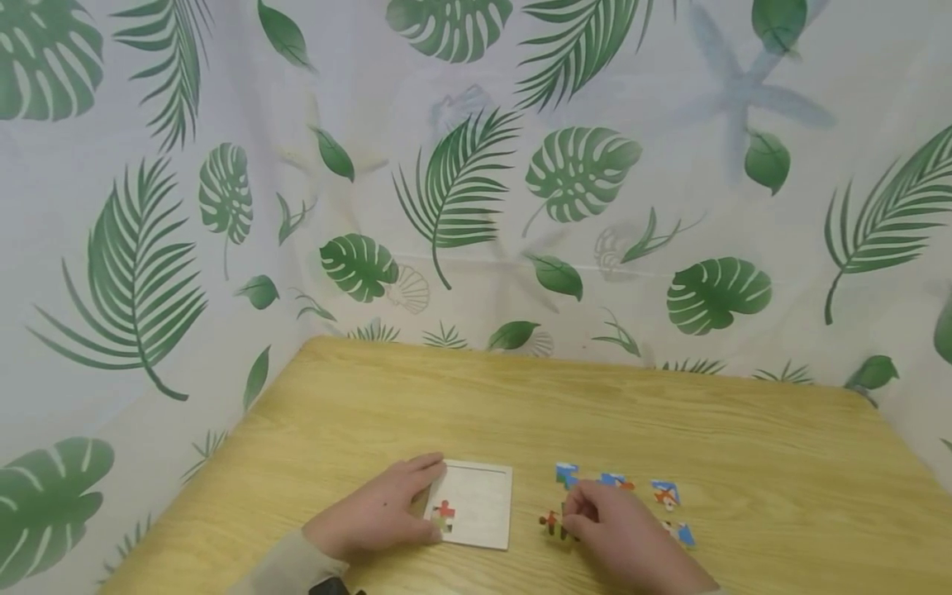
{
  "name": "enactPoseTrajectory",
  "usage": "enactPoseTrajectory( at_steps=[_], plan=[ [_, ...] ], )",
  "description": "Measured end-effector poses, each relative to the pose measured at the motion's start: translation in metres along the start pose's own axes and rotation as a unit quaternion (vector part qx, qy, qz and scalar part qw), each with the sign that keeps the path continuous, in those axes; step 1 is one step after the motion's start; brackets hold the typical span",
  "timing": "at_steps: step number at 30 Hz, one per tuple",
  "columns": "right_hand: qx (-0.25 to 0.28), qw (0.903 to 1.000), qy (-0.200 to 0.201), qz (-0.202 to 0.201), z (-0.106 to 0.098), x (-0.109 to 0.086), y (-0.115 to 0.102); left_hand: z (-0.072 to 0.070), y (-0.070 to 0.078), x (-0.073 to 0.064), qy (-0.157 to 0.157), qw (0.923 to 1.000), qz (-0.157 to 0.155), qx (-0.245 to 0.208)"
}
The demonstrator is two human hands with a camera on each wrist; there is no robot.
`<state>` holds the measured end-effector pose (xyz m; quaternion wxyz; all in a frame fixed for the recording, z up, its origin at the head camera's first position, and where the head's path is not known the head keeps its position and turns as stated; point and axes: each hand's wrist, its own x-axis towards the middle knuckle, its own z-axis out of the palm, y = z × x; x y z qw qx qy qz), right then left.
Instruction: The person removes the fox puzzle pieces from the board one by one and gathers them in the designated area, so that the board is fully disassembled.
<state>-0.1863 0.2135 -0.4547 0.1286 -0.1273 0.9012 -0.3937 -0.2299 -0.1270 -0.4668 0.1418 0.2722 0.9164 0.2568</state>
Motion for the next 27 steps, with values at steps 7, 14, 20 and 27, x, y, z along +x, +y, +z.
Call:
enactPoseTrajectory(
  at_steps=[7, 14, 20, 27],
  plan=[
    [0.005, 0.9999, -0.005, 0.012, -0.002, 0.0, 0.008, 0.001, 0.0, 0.002, -0.003, 1.0, -0.007, -0.002],
    [-0.005, 1.0, 0.003, 0.005, -0.003, 0.0, 0.013, 0.0, 0.001, 0.003, -0.003, 1.0, -0.006, 0.003],
    [-0.047, 0.9981, 0.038, 0.01, -0.004, -0.004, 0.01, 0.0, 0.001, 0.002, -0.005, 0.9999, -0.008, 0.002],
    [-0.08, 0.9964, 0.028, 0.004, -0.015, -0.008, 0.014, 0.001, 0.0, 0.002, -0.005, 1.0, -0.007, -0.002]
  ],
)
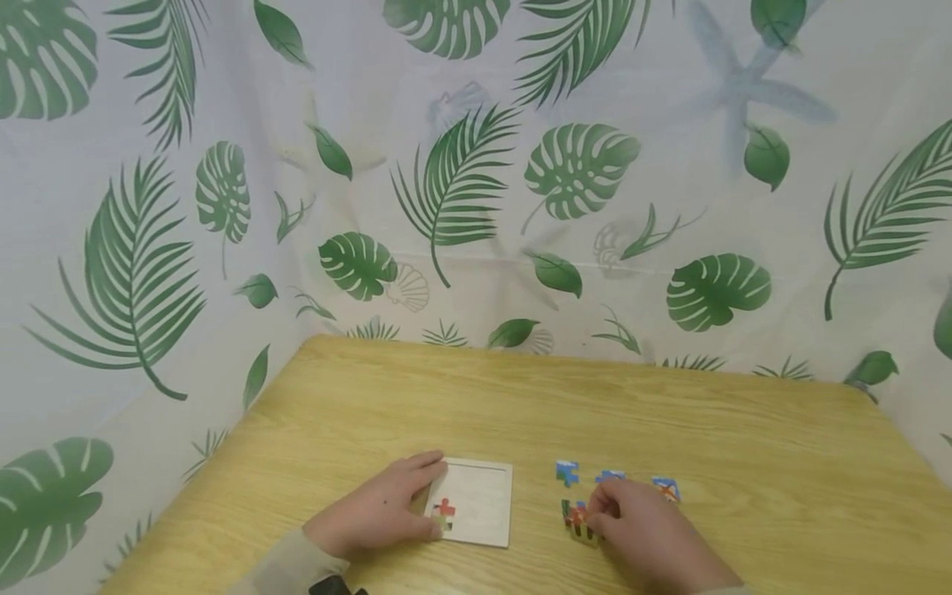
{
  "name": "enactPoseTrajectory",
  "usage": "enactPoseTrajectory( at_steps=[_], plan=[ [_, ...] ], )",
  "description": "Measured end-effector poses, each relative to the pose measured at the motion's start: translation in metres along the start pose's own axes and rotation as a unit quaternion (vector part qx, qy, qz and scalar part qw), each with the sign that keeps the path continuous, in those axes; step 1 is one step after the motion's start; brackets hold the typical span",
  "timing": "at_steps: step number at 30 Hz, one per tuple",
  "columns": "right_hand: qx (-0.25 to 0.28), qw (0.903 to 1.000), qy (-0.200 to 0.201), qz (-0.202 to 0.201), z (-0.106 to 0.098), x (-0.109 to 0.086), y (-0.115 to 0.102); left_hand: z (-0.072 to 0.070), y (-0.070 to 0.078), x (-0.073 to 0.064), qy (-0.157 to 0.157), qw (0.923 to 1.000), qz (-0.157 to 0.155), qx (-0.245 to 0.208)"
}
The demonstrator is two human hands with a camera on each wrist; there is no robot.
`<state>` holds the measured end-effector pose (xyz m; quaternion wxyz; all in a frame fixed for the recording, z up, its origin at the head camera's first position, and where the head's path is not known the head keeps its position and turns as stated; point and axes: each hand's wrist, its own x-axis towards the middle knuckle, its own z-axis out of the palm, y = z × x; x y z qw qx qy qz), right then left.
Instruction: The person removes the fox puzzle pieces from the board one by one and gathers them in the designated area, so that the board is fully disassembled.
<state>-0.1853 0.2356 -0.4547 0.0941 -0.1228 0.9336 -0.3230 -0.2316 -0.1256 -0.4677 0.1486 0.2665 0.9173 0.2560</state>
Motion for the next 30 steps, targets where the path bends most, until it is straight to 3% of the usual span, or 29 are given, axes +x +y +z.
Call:
enactPoseTrajectory(
  at_steps=[10, 15, 20, 25, 30],
  plan=[
    [-0.02, 0.998, -0.057, -0.021, -0.016, -0.009, 0.015, -0.002, -0.001, -0.002, 0.007, 0.9999, 0.009, -0.002],
    [-0.024, 0.9967, -0.078, -0.001, -0.02, -0.015, 0.023, 0.0, -0.001, -0.001, 0.009, 0.9999, 0.007, -0.001],
    [-0.01, 0.9954, -0.092, 0.025, -0.024, -0.018, 0.028, -0.001, 0.0, 0.0, 0.008, 1.0, 0.001, 0.002],
    [0.011, 0.994, -0.109, -0.001, -0.027, -0.023, 0.034, 0.0, 0.0, 0.0, 0.006, 1.0, -0.002, -0.001],
    [0.017, 0.9928, -0.118, 0.002, -0.027, -0.024, 0.038, 0.001, 0.0, 0.0, 0.006, 1.0, 0.004, 0.0]
  ],
)
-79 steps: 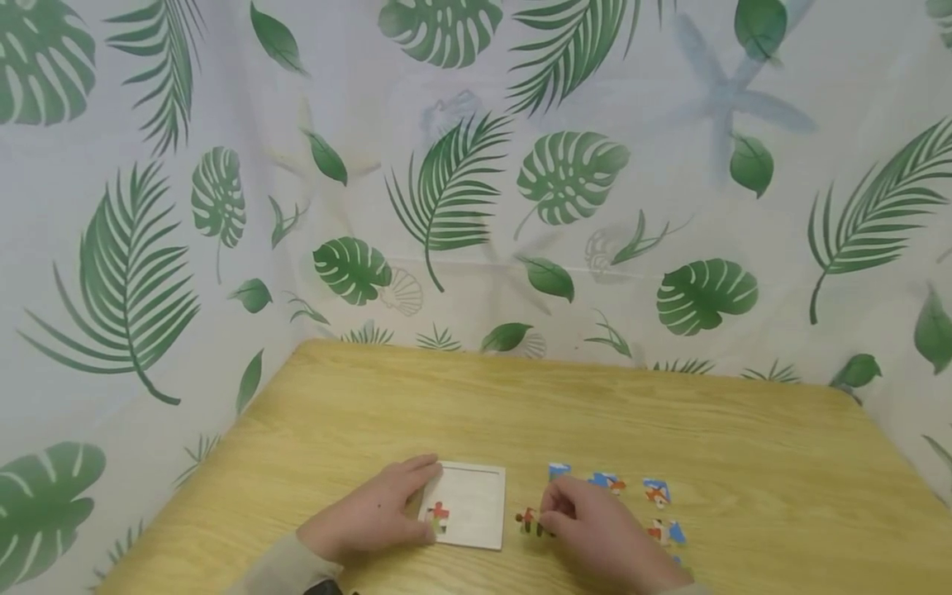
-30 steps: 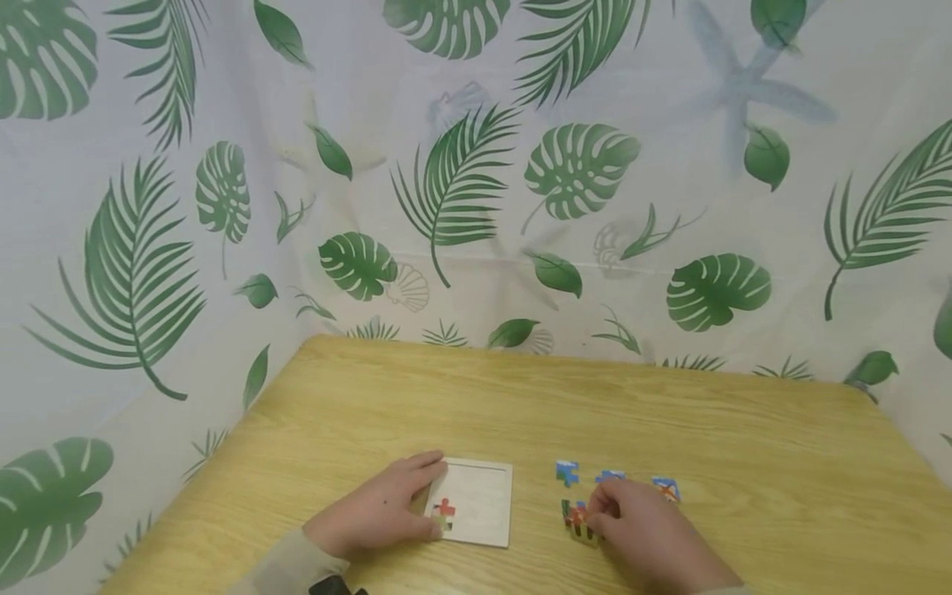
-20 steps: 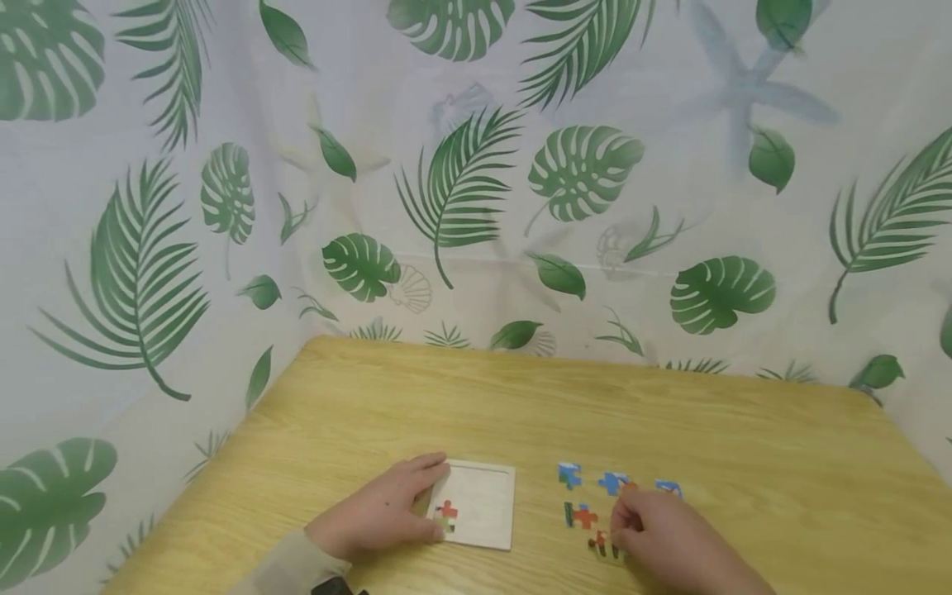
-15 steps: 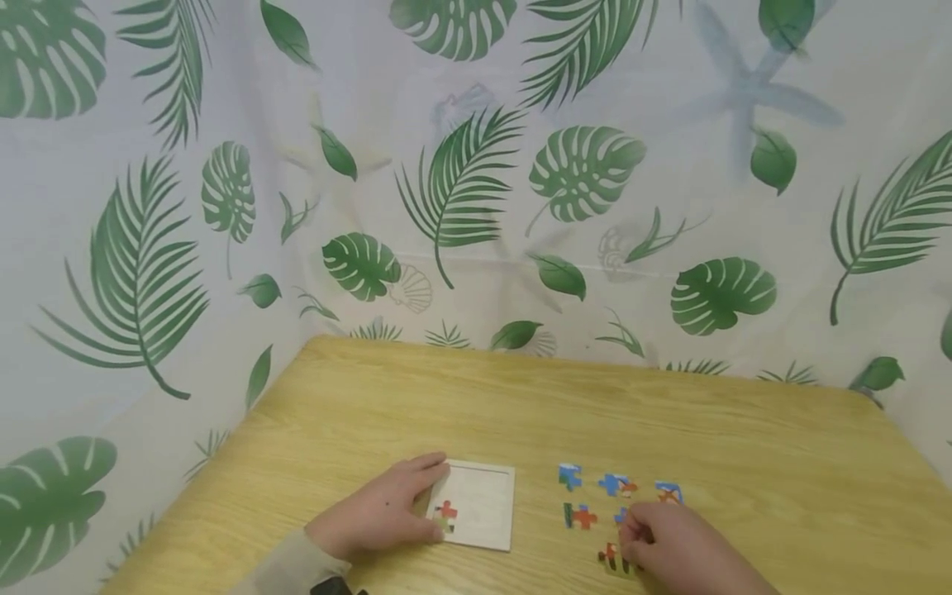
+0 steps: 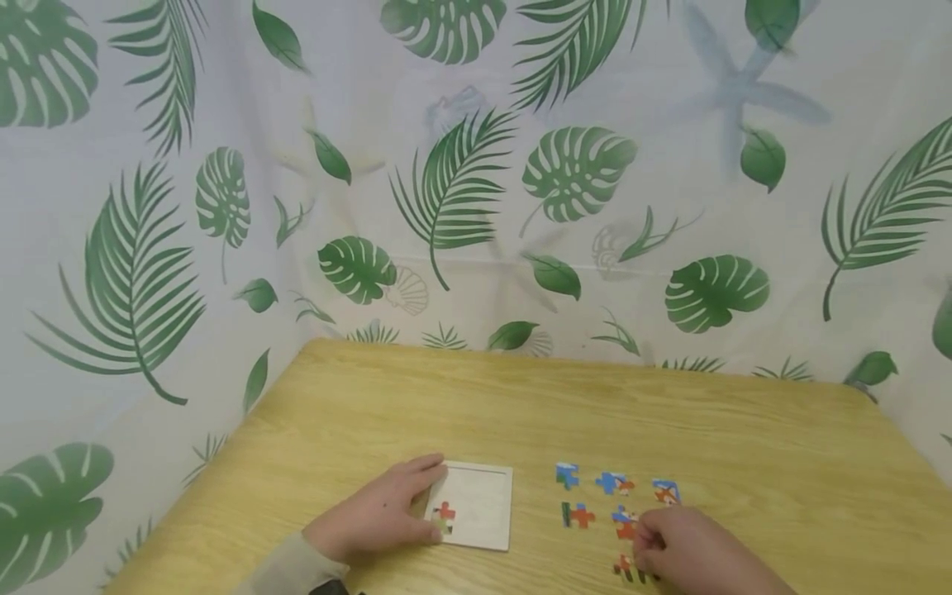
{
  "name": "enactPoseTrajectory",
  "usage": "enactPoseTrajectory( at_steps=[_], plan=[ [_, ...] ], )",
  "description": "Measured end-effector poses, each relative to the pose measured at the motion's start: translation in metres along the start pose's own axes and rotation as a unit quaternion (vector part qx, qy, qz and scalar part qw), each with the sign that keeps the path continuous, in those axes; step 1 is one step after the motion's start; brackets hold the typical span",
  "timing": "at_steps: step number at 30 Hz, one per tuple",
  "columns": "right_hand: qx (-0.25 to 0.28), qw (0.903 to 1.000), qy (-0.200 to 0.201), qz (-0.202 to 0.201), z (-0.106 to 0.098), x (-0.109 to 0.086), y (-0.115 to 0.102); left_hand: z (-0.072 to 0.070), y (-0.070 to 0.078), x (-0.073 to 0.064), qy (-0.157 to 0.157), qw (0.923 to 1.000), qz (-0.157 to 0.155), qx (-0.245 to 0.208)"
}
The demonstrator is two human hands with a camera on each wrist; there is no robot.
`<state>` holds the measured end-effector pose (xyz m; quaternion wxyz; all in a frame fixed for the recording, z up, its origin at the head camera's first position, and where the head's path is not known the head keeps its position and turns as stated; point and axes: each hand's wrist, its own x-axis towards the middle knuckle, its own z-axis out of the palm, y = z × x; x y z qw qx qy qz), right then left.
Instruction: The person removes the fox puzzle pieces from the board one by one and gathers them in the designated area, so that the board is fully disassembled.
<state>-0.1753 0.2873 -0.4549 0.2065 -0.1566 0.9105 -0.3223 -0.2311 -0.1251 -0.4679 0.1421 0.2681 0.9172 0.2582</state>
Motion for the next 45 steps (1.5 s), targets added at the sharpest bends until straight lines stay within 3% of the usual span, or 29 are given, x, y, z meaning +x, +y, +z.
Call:
enactPoseTrajectory(
  at_steps=[5, 11, 17, 27, 39, 45],
  plan=[
    [0.003, 0.9999, -0.008, 0.009, 0.0, 0.001, 0.0, 0.0, -0.001, 0.0, 0.002, 1.0, 0.004, 0.004],
    [-0.011, 0.9997, 0.013, 0.016, 0.003, 0.003, -0.008, 0.0, -0.001, 0.0, -0.002, 1.0, 0.003, 0.0],
    [-0.017, 0.9982, 0.047, -0.033, 0.009, 0.012, -0.025, -0.001, 0.0, 0.0, -0.003, 1.0, 0.004, 0.003],
    [-0.026, 0.9926, 0.109, -0.047, 0.024, 0.029, -0.057, 0.0, 0.003, -0.002, 0.001, 0.9998, 0.0, 0.022],
    [0.011, 0.9894, 0.112, -0.092, 0.037, 0.055, -0.087, 0.0, 0.003, -0.002, -0.005, 0.9998, -0.008, 0.018],
    [0.017, 0.989, 0.113, -0.094, 0.048, 0.071, -0.105, 0.0, 0.005, -0.002, -0.005, 0.9998, -0.009, 0.016]
  ],
)
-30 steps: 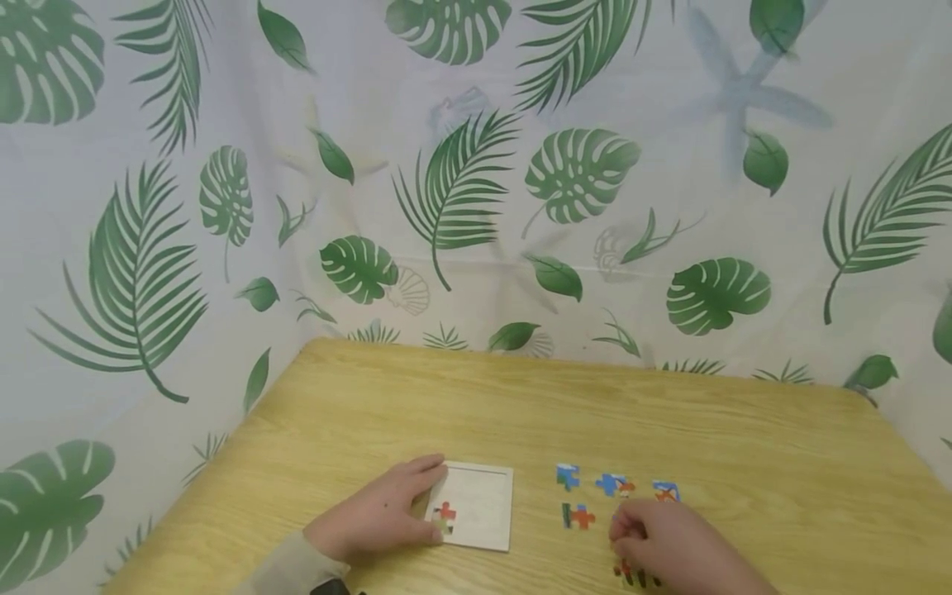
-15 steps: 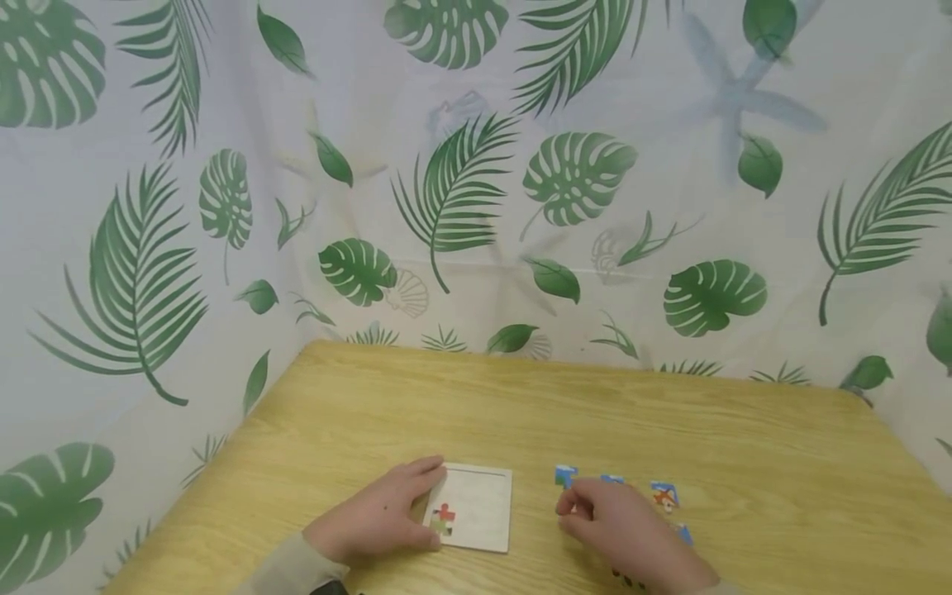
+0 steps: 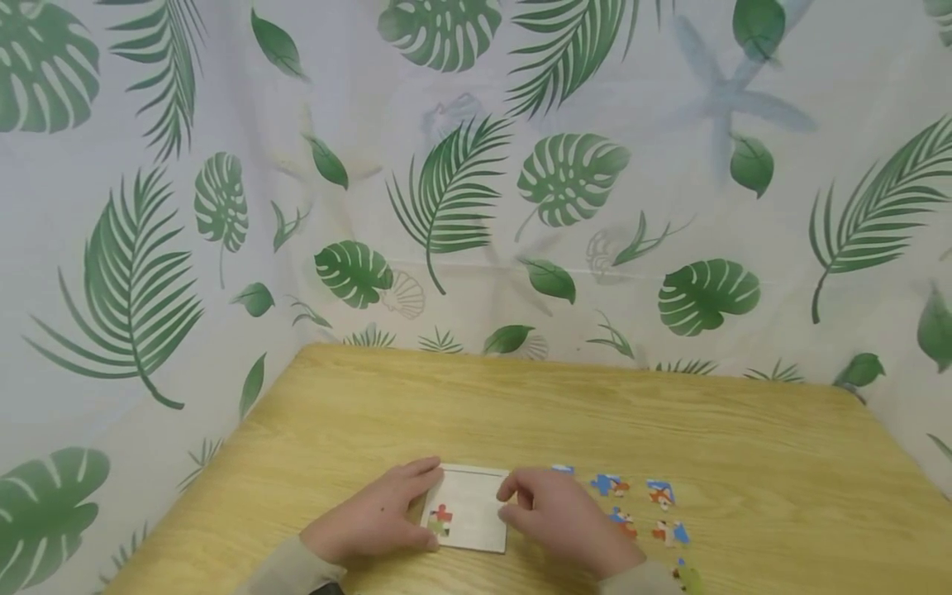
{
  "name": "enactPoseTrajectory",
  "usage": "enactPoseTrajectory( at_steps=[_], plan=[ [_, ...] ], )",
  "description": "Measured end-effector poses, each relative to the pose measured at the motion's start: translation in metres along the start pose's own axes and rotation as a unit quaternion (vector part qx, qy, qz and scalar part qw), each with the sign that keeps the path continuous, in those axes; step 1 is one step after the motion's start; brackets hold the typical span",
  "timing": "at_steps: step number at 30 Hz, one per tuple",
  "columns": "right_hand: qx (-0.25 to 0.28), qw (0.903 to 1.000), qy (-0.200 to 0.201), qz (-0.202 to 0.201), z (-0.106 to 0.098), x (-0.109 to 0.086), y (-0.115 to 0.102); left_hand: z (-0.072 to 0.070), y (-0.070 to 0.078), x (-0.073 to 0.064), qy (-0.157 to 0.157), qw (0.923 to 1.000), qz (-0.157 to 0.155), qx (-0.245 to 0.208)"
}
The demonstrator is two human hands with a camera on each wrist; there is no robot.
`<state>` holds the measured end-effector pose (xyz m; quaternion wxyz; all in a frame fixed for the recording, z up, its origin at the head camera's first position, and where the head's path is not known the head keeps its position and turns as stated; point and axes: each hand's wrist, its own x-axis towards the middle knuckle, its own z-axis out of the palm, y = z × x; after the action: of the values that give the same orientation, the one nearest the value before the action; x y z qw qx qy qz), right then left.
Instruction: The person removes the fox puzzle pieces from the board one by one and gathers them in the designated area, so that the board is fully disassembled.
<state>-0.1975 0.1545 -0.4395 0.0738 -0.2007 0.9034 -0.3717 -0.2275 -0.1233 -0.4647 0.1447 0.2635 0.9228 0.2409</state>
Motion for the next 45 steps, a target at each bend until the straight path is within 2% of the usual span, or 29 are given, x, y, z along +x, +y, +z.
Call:
enactPoseTrajectory(
  at_steps=[6, 17, 24, 31, 37, 45],
  plan=[
    [0.021, 0.9995, -0.015, -0.017, 0.019, 0.015, -0.009, 0.0, 0.0, 0.0, 0.0, 1.0, 0.001, -0.001],
    [0.01, 0.9996, -0.023, -0.015, 0.053, 0.035, -0.025, 0.001, -0.002, 0.0, 0.004, 0.9998, 0.018, 0.003],
    [0.006, 0.9998, -0.015, -0.013, 0.06, 0.038, -0.023, 0.0, -0.001, 0.001, 0.001, 0.9998, 0.019, 0.008],
    [-0.045, 0.9985, -0.01, -0.029, 0.067, 0.037, -0.022, 0.0, -0.002, 0.001, 0.004, 0.9997, 0.021, 0.014],
    [-0.065, 0.9971, 0.009, -0.04, 0.068, 0.035, -0.024, 0.0, -0.001, 0.002, 0.006, 0.9996, 0.025, 0.012],
    [-0.069, 0.9974, 0.018, -0.009, 0.073, 0.035, -0.023, 0.001, -0.001, 0.002, 0.004, 0.9999, 0.016, 0.002]
  ],
)
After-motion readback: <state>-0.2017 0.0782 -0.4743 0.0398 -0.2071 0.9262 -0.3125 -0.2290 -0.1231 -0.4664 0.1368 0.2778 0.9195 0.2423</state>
